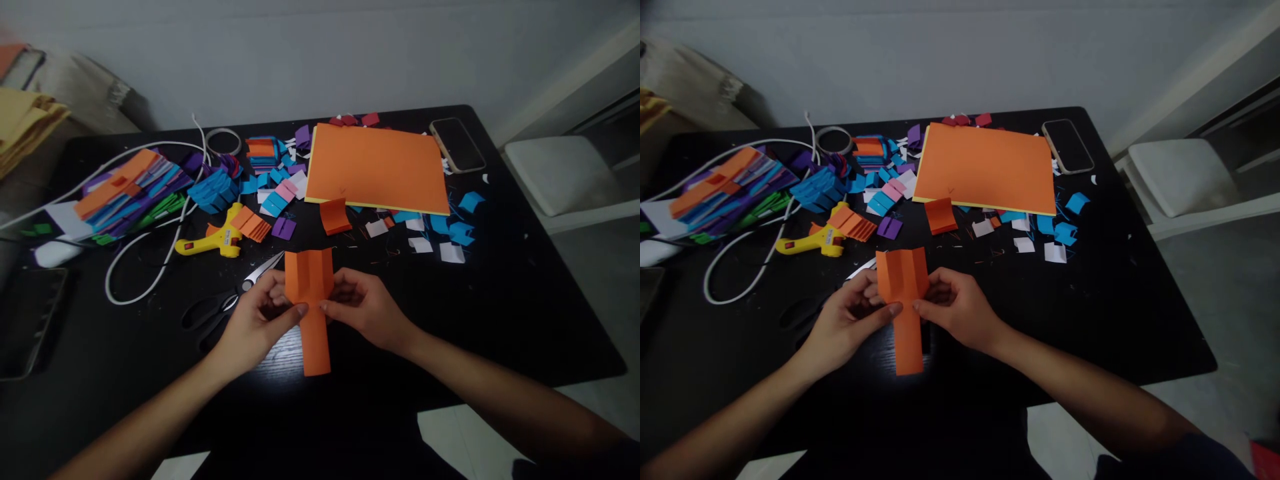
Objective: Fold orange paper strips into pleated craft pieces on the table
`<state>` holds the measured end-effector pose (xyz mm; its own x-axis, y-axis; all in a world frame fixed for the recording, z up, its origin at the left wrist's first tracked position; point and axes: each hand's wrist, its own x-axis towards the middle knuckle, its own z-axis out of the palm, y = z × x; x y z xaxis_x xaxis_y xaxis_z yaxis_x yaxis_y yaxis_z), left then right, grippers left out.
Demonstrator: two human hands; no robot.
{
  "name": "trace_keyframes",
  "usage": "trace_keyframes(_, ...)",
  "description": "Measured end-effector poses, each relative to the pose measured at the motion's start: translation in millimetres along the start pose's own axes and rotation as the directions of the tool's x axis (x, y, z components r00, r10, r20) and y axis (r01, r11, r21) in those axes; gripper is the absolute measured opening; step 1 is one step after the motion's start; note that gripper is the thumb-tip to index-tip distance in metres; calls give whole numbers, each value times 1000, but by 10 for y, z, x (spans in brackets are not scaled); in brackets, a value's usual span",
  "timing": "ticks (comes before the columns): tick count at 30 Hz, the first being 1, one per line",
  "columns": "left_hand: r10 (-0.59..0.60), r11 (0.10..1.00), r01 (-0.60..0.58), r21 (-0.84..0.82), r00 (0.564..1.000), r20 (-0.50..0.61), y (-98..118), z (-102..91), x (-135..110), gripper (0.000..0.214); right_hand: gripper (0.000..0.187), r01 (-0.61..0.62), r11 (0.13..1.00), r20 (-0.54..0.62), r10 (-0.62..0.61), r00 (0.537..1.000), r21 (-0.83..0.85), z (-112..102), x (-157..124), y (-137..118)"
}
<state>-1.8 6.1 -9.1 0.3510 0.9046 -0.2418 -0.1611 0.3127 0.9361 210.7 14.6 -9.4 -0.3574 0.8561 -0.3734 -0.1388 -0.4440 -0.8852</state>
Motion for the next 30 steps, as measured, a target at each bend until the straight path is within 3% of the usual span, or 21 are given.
trace_keyframes(30,36,989,-36,146,999,3,35,-14,-10,16,34,20,998,-8,-20,1000,-58,13,-16,-12)
